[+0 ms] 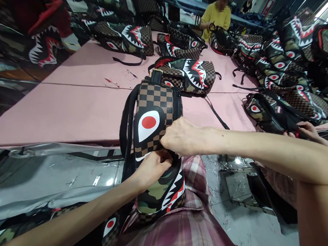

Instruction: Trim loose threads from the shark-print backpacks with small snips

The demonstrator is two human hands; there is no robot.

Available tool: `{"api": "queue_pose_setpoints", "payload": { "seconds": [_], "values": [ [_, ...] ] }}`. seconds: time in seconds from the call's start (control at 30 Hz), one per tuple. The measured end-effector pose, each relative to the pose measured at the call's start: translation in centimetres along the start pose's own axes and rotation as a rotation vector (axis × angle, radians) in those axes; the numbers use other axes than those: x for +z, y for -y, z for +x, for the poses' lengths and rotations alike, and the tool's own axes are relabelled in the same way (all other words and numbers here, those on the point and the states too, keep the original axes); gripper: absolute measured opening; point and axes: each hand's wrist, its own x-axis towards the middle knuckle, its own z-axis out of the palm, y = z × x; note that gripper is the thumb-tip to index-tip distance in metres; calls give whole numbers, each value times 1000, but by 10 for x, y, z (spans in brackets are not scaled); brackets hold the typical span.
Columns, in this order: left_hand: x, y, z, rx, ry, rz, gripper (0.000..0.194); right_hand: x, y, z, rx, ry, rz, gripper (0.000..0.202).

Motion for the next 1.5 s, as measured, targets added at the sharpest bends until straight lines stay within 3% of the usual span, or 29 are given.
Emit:
{"api": "queue_pose_setpoints", "payload": {
  "seconds": [0.43,0.83,0.97,1.07,1.13,1.17,1.23,1.27,1.33,1.4,1.43,1.5],
  "values": [
    [0,-2,0,-64,-28,18,12,-23,19,16,10,234,7,21],
    [6,2,4,-3,-40,62,12,-7,16,13,-43,160,18,24],
    [-8,-1,-12,132,-127,20,13,-7,1,-5,-26,18,139,17],
    [-39,9,-33,379,-399,-51,23,5,-20,-32,98,-171,499,11],
    [-54,21,-44,519,-669,27,33,31,-34,-49,221,-422,861,20],
    [-55,26,-48,563,-779,126,34,49,-40,-55,323,-608,1037,25],
    [-42,34,-49,637,-856,387,27,89,-46,-56,535,-1013,1304,32],
    [-30,37,-47,677,-819,513,18,107,-47,-52,618,-1128,1433,31],
    [-3,40,-39,749,-731,691,16,135,-42,-38,678,-1206,1608,33],
    [10,46,-32,789,-738,792,17,149,-35,-22,661,-1184,1681,34],
    [9,51,-31,803,-763,829,13,152,-31,-14,644,-1170,1691,35],
    [-12,67,-33,822,-829,884,7,159,-28,-1,630,-1154,1711,34]
  ]
}}
